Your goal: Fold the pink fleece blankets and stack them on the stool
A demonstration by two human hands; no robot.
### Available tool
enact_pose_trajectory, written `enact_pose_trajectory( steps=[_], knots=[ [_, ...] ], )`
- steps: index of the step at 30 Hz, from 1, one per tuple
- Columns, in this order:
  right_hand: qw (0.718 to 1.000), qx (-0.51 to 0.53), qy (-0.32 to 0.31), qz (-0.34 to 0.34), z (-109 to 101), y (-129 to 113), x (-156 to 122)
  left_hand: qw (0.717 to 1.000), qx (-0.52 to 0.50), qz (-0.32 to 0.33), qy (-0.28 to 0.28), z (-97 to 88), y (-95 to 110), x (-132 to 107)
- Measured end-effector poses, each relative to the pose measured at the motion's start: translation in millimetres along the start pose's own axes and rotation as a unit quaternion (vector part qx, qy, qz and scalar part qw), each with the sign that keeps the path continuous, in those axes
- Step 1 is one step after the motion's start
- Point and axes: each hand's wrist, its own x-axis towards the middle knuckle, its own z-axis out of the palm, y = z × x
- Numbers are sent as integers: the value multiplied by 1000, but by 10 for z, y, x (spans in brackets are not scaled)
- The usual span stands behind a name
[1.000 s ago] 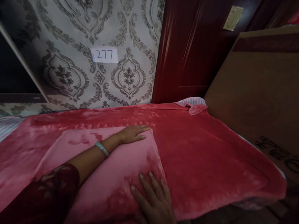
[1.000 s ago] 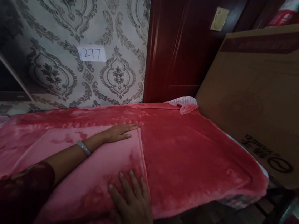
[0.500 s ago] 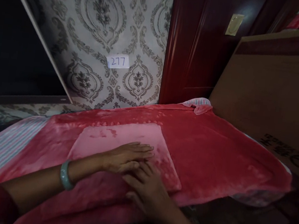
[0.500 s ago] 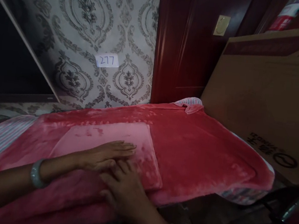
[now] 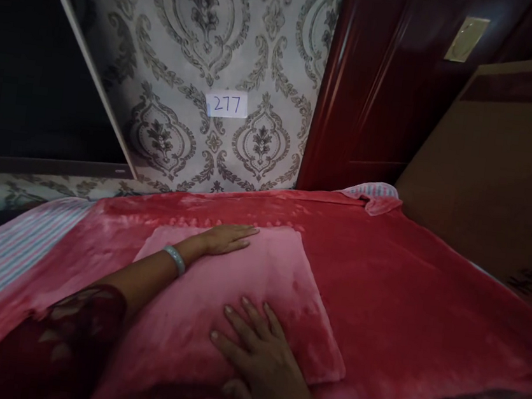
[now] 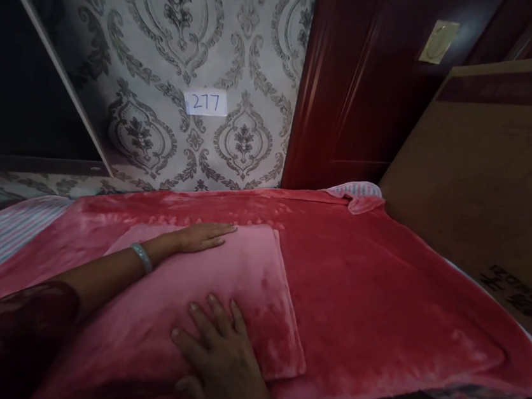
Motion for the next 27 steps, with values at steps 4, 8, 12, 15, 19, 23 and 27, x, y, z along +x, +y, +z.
enact_pose_trajectory(
  steps=[4,8,12,15,19,23,27],
  knots=[
    [1000,-4,-10,9,1,-11,11,999,-34,-23,25,70,-117,46],
    [999,-16,-38,22,-38,-33,37,998,30,-56,25,68,-68,51],
    [999,-21,-40,20,-125,-42,30,988,132,-82,22,-75,117,-5],
    [999,-8,-39,21,-236,-116,75,996,83,-26,29,-132,389,-240],
    [999,34,-6,-31,-312,-343,341,989,-60,130,-25,-71,851,-771],
    [991,53,-29,-120,-179,-505,657,990,-27,111,-81,-21,945,-1158],
    [988,45,-70,-128,-6,-493,743,995,52,63,-65,-16,534,-1222]
  ],
)
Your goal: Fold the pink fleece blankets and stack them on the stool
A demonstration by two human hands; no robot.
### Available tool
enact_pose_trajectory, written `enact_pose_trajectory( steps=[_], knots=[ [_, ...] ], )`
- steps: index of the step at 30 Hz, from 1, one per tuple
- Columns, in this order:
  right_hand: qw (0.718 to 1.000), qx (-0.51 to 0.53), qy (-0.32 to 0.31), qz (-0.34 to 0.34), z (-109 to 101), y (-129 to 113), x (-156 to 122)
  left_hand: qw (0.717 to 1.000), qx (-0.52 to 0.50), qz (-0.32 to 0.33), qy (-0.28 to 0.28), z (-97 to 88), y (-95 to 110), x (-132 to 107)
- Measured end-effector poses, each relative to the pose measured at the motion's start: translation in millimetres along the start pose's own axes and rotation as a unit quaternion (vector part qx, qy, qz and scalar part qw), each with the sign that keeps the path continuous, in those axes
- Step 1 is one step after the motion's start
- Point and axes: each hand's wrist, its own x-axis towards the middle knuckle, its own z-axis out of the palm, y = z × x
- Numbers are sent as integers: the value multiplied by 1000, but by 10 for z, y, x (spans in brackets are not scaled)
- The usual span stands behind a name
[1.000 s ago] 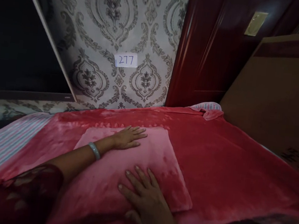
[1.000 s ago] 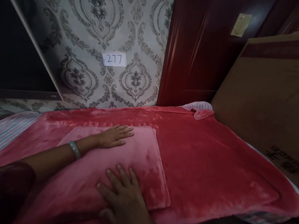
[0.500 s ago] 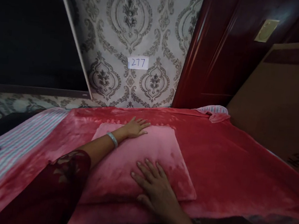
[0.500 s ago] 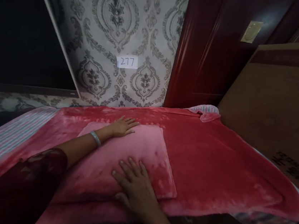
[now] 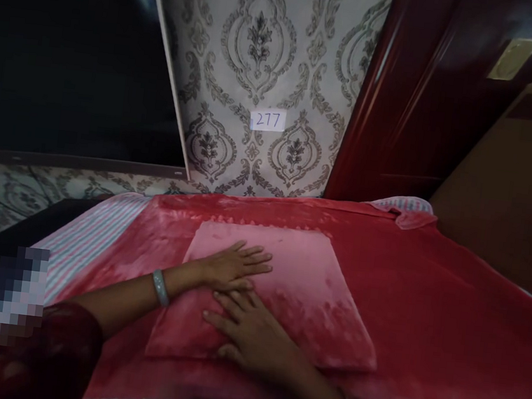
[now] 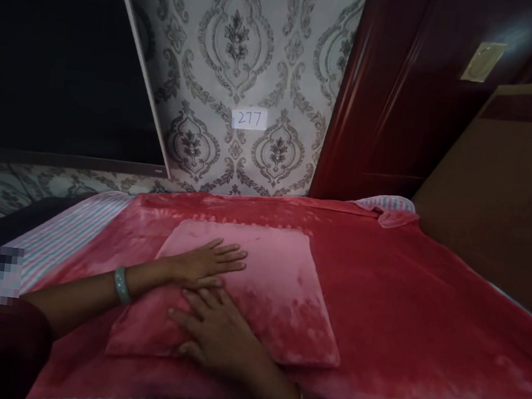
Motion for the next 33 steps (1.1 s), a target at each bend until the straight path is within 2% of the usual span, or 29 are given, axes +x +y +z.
enact_pose_trajectory(
  steps=[4,8,11,13,17,19,23,27,30,33],
  knots=[
    [999,12,-34,14,32,24,-40,997,31,-63,28,-9,-498,64],
    [998,26,-44,25,-6,14,-51,992,-12,-114,45,-40,-921,164],
    [998,38,-45,35,-23,7,-44,986,-47,-149,60,1,-1144,205],
    [997,44,-47,37,-27,5,-36,984,-46,-157,76,51,-1206,213],
    [997,46,-52,40,-14,17,-30,978,-2,-171,118,105,-1136,201],
    [997,45,-54,41,-8,30,-45,973,28,-195,119,74,-1051,184],
    [997,36,-62,43,-71,-2,-49,974,56,-198,98,-109,-866,76],
    [999,11,-29,38,-192,-193,172,980,36,-156,118,-275,-612,-115],
    [999,9,-17,-30,-160,-350,426,988,15,-114,104,-231,-365,-232],
    [996,0,-36,-83,-2,-403,566,995,6,-78,56,-56,-188,-318]
  ],
)
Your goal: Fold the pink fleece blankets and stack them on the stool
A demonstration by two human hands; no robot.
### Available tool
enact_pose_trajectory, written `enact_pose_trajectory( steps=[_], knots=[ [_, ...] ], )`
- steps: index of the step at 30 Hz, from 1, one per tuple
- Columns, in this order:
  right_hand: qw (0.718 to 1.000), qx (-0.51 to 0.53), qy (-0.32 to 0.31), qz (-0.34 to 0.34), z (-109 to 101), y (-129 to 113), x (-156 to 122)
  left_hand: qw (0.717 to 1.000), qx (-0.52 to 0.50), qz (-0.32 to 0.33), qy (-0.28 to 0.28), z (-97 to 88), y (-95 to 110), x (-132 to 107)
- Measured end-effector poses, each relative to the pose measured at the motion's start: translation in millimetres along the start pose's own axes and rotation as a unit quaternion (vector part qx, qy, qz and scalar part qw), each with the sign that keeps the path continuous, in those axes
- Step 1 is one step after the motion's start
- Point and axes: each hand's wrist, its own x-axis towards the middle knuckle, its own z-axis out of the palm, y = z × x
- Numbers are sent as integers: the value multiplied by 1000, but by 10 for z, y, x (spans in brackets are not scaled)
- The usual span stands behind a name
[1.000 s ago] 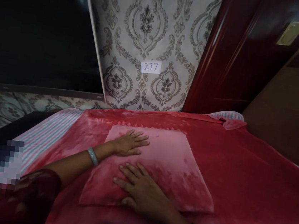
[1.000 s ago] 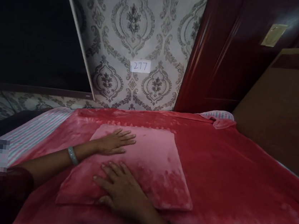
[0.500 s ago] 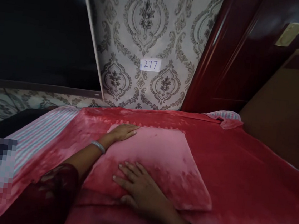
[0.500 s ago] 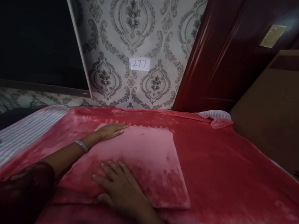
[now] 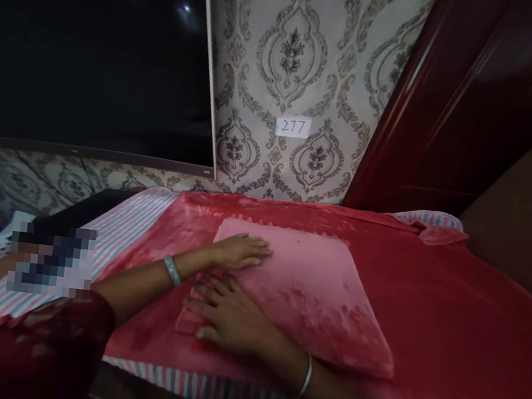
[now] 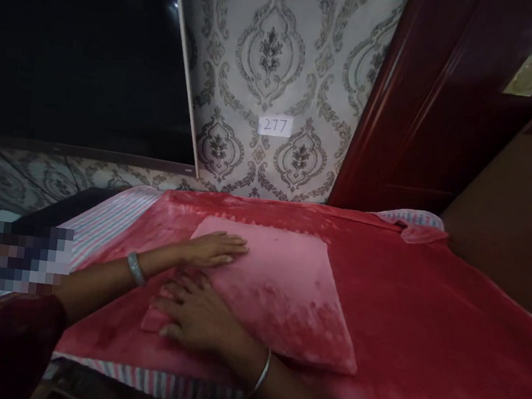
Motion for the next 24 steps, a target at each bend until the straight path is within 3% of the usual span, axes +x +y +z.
enact_pose_trajectory(
  steps=[4,11,14,19,24],
  knots=[
    [1000,23,-10,9,151,45,-18,1000,16,-2,8,158,-99,-99],
    [999,43,-11,26,104,51,-37,989,2,-142,28,141,-883,36],
    [999,27,-3,25,91,48,-34,984,-21,-170,53,226,-1085,83],
    [1000,-16,15,20,93,52,-35,980,1,-184,76,251,-1088,79],
    [998,-58,31,16,57,-13,-36,967,111,-229,31,-7,-828,105]
  ],
)
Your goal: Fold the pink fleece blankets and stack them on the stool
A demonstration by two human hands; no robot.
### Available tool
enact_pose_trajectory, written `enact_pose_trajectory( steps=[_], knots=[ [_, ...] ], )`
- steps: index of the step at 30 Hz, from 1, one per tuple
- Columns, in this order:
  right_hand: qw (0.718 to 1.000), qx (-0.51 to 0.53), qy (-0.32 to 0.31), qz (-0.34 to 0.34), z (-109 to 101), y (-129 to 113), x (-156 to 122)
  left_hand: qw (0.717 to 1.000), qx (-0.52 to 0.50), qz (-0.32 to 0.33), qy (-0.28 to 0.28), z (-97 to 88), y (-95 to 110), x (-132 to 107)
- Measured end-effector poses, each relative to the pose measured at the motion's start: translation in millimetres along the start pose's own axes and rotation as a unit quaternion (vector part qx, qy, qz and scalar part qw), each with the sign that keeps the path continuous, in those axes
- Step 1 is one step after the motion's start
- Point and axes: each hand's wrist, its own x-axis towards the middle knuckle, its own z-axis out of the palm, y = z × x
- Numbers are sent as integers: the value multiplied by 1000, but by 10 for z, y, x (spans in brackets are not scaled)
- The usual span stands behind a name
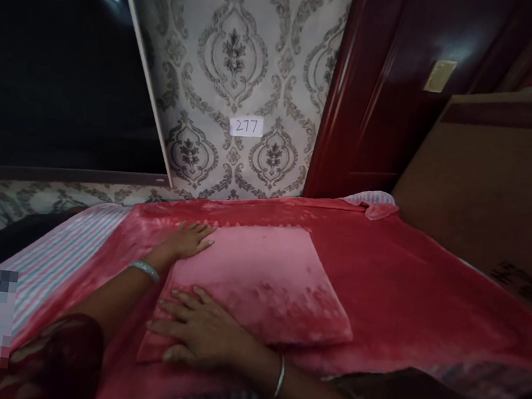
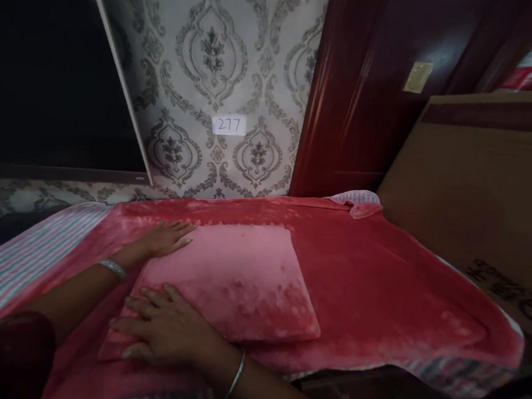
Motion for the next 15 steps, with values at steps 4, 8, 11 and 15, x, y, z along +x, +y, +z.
enact_pose_trajectory(
  steps=[4,8,11,15],
  knots=[
    [1000,-9,16,4,-182,-74,-265,998,41,28,24,-259,311,-98],
    [992,-13,77,99,-388,49,-869,990,-11,141,9,-344,850,-105],
    [967,-39,146,207,-456,271,-1370,970,-64,232,-26,-316,1369,59],
    [933,-105,167,300,-316,545,-1817,953,-86,288,-42,-240,1982,453]
  ],
)
